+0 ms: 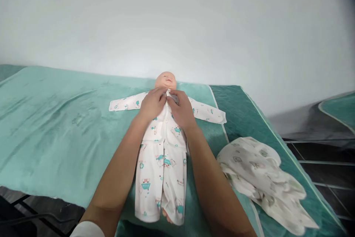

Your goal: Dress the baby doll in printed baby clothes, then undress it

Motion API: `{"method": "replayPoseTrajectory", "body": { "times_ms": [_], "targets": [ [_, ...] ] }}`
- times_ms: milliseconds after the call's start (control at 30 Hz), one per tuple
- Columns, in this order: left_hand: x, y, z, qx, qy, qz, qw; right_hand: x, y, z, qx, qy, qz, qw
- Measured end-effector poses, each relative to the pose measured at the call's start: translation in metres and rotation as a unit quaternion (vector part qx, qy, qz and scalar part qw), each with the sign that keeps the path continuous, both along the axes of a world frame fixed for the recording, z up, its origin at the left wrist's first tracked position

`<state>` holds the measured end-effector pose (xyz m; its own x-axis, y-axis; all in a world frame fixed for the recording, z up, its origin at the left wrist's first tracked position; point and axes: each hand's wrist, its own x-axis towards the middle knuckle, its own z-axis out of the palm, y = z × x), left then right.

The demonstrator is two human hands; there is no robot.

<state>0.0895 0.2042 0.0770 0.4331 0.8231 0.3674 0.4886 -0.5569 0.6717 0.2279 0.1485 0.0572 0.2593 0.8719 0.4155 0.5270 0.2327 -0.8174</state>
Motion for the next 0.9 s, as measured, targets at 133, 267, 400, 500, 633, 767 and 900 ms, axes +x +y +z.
{"method": "replayPoseTrajectory", "body": {
  "times_ms": [133,267,400,500,633,767,900],
  "targets": [
    [0.002,-0.001,-0.009,0.034,0.024,0.007,0.999,0.008,-0.002,-0.012,-0.005,0.037,0.041,0.998],
    [-0.002,-0.003,-0.011,0.018,0.011,0.001,1.0,0.008,-0.009,-0.014,-0.01,0.04,0.041,0.998],
    [-0.003,-0.002,-0.012,0.009,-0.007,0.005,1.0,0.005,-0.007,-0.013,-0.004,0.05,0.042,0.998],
    [-0.003,-0.003,-0.013,-0.002,-0.02,0.021,1.0,0.004,-0.006,-0.014,0.001,0.063,0.037,0.997],
    [-0.004,-0.004,-0.013,-0.011,-0.019,0.021,1.0,0.005,-0.007,-0.015,0.006,0.062,0.036,0.997],
    [-0.005,-0.003,-0.012,-0.013,-0.016,0.013,1.0,0.005,-0.008,-0.014,0.008,0.052,0.042,0.998],
    [-0.006,-0.004,-0.009,-0.026,-0.002,0.006,1.0,0.006,-0.008,-0.012,0.004,0.037,0.038,0.999]
  ]
}}
